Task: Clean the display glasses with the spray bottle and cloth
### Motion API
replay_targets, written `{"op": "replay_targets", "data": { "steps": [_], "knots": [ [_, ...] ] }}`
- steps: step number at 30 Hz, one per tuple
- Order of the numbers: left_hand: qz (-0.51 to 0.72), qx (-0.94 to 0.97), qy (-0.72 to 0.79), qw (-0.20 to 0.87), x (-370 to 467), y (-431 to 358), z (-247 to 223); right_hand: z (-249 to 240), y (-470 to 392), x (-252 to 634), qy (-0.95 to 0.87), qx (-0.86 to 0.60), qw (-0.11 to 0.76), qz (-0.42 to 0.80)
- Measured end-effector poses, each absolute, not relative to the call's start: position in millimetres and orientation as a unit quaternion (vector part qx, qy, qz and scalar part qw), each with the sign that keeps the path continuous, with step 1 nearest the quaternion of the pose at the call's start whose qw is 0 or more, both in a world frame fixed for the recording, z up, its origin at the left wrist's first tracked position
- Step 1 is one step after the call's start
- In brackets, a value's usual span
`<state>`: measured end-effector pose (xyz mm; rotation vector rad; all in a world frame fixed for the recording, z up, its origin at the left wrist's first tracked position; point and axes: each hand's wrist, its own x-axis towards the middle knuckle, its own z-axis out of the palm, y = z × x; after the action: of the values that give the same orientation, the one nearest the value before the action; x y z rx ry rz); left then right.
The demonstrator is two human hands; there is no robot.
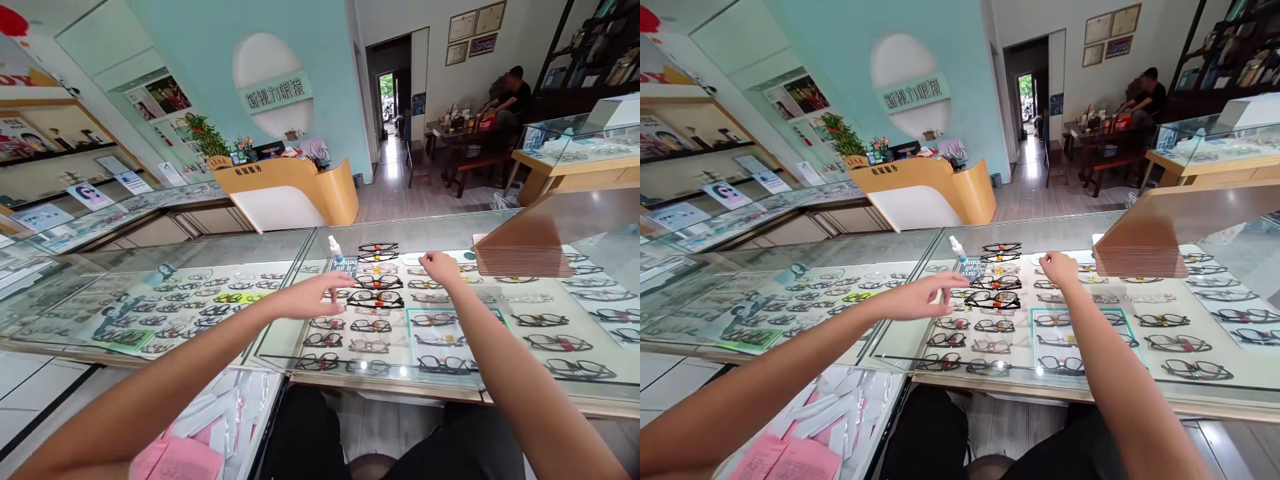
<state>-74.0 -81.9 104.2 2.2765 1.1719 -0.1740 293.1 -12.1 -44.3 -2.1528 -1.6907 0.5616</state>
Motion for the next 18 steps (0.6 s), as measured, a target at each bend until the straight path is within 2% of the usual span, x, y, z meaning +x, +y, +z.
{"op": "replay_targets", "data": {
  "steps": [3,9,18],
  "knots": [
    [-0.038,0.885,0.416,0.206,-30,-25,83,-42,-10,294,-0.594,-0.758,0.173,0.206],
    [-0.079,0.903,0.412,0.091,18,55,43,-39,-5,295,-0.591,-0.754,0.173,0.229],
    [-0.107,0.895,0.426,0.079,29,100,11,-39,1,293,-0.585,-0.756,0.169,0.240]
  ]
}}
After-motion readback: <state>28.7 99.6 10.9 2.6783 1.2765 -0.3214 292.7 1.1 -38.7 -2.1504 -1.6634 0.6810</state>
